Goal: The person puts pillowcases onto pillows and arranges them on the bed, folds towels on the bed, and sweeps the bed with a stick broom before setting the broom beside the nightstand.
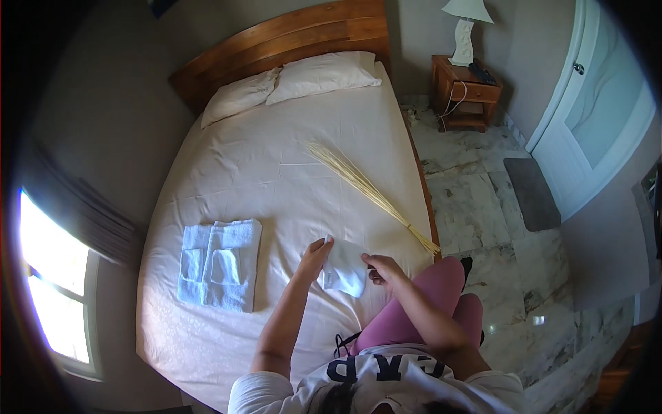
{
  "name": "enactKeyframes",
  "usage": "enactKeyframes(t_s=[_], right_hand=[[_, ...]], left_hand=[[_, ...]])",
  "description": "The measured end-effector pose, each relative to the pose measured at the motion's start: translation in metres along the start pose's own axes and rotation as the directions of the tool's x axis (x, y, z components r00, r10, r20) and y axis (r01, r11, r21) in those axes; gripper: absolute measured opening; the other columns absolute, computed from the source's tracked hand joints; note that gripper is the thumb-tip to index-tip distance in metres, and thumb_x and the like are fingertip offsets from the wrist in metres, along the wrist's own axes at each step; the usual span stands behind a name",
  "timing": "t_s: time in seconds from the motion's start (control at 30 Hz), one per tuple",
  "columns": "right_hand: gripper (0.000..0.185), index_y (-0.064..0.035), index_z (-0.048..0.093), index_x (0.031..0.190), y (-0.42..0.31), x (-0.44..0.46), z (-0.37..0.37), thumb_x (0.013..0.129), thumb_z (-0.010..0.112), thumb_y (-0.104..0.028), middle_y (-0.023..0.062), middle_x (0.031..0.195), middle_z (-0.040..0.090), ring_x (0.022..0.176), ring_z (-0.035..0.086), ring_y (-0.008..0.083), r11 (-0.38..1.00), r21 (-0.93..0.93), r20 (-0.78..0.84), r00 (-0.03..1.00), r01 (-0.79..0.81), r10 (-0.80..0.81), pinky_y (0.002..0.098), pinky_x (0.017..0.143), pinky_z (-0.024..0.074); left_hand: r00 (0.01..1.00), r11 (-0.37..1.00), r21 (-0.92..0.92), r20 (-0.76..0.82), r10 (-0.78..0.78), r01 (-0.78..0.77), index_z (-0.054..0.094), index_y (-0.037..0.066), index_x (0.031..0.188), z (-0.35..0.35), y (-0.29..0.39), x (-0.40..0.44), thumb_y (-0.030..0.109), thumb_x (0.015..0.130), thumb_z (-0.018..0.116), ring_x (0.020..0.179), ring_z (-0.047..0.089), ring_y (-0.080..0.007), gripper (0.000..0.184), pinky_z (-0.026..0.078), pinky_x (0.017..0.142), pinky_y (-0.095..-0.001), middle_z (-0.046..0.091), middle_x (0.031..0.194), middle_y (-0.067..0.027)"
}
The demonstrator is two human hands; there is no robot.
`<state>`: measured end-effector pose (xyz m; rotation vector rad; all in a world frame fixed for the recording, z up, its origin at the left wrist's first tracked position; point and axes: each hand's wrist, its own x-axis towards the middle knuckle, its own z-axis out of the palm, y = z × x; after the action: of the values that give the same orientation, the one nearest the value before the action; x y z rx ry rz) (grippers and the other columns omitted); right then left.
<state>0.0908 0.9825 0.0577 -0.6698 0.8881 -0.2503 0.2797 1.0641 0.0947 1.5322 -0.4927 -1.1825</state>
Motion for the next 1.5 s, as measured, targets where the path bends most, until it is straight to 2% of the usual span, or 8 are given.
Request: enactKeyframes(t_s=[0.1, 0.37, 0.57, 0.63, 0.87, 1.0, 1.3, 1.5], right_hand=[[0.024, -0.0054, 0.050, 0.074, -0.024, 0.004, 0.003, 0.085, 0.062, -0.024, 0.0047, 0.066, 0.050, 0.035, 0.038, 0.0092, 0.979, -0.176, -0.014, 0.994, 0.106, -0.110, 0.0230, 0.031, 0.0246], [0.017, -0.0018, 0.050, 0.085, -0.071, 0.009, 0.036, 0.089, 0.056, -0.017, 0.0040, 0.072, 0.057, 0.054, 0.061, 0.0160, 0.719, -0.086, 0.011, 0.722, 0.690, -0.691, 0.0243, 0.047, 0.0504], [0.020, 0.0002, 0.054, 0.086, 0.043, 0.048, -0.035, 0.084, 0.062, -0.018, 0.0048, 0.070, 0.058, 0.058, 0.061, 0.0165, 0.745, -0.401, -0.129, 0.772, 0.534, -0.622, 0.0265, 0.054, 0.0508], [0.029, 0.0005, 0.055, 0.085, 0.071, 0.055, -0.053, 0.078, 0.069, -0.024, 0.0066, 0.067, 0.059, 0.060, 0.061, 0.0173, 0.490, -0.793, -0.121, 0.695, 0.361, -0.709, 0.0297, 0.057, 0.0492], [0.041, -0.0013, 0.053, 0.093, 0.023, 0.056, -0.030, 0.072, 0.074, -0.029, 0.0074, 0.066, 0.060, 0.061, 0.060, 0.0179, 0.533, -0.764, -0.197, 0.654, 0.365, -0.730, 0.0309, 0.058, 0.0478], [0.038, -0.0030, 0.051, 0.094, 0.014, 0.080, -0.023, 0.072, 0.073, -0.025, 0.0083, 0.066, 0.060, 0.060, 0.060, 0.0205, 0.512, -0.755, -0.193, 0.607, 0.410, -0.771, 0.0328, 0.058, 0.0476], [0.016, -0.0028, 0.056, 0.085, 0.041, 0.068, -0.038, 0.076, 0.067, -0.009, 0.0061, 0.067, 0.059, 0.056, 0.055, 0.0137, 0.458, -0.711, -0.137, 0.534, 0.534, -0.835, 0.0269, 0.055, 0.0446], [0.019, -0.0021, 0.057, 0.089, 0.015, 0.073, -0.026, 0.073, 0.068, -0.007, 0.0080, 0.073, 0.061, 0.061, 0.057, 0.0180, 0.354, -0.740, -0.074, 0.453, 0.572, -0.888, 0.0284, 0.058, 0.0456]], left_hand=[[0.997, 0.992, 0.120, -0.069, 0.037, -0.029, 0.059, -0.002, 0.089, -0.009, 0.006, 0.011, 0.030, 0.088, 0.058, 0.069, 0.051, -0.0096, 0.032, 0.042, 0.062, -0.0254, 0.057, 0.076, -0.0021], [0.888, 0.881, 0.235, -0.115, 0.446, -0.412, 0.064, -0.001, 0.089, -0.007, 0.038, 0.024, 0.022, 0.082, 0.066, 0.072, 0.050, -0.0067, 0.024, 0.040, 0.068, -0.0229, 0.061, 0.078, -0.0006], [0.973, 0.858, 0.499, -0.108, 0.204, -0.124, 0.063, 0.002, 0.074, -0.017, -0.087, 0.018, 0.029, 0.072, 0.073, 0.058, 0.051, -0.0089, 0.029, 0.043, 0.058, -0.0251, 0.061, 0.065, -0.0023], [0.988, 0.852, 0.519, -0.074, 0.135, -0.077, 0.062, 0.001, 0.086, -0.026, -0.121, 0.025, 0.031, 0.071, 0.073, 0.068, 0.062, -0.0138, 0.036, 0.048, 0.064, -0.0277, 0.067, 0.075, -0.0069], [0.913, 0.737, 0.668, -0.235, 0.333, -0.097, 0.048, -0.001, 0.104, -0.003, -0.078, 0.028, 0.034, 0.073, 0.071, 0.070, 0.065, -0.0256, 0.052, 0.050, 0.066, -0.0342, 0.066, 0.075, -0.0146], [0.925, 0.879, 0.455, -0.256, 0.281, -0.141, 0.046, 0.001, 0.105, -0.001, -0.085, 0.052, 0.020, 0.077, 0.069, 0.065, 0.063, -0.0196, 0.041, 0.049, 0.061, -0.0294, 0.064, 0.072, -0.0130], [0.837, 0.718, 0.554, -0.065, 0.543, -0.423, 0.063, 0.004, 0.081, 0.009, -0.098, 0.034, 0.000, 0.076, 0.061, 0.065, 0.059, -0.0179, 0.007, 0.047, 0.061, -0.0273, 0.063, 0.088, -0.0094], [0.839, 0.708, 0.556, -0.033, 0.543, -0.436, 0.067, 0.010, 0.095, 0.016, -0.085, 0.037, -0.001, 0.076, 0.058, 0.070, 0.059, -0.0194, 0.024, 0.047, 0.061, -0.0292, 0.061, 0.099, -0.0127]])
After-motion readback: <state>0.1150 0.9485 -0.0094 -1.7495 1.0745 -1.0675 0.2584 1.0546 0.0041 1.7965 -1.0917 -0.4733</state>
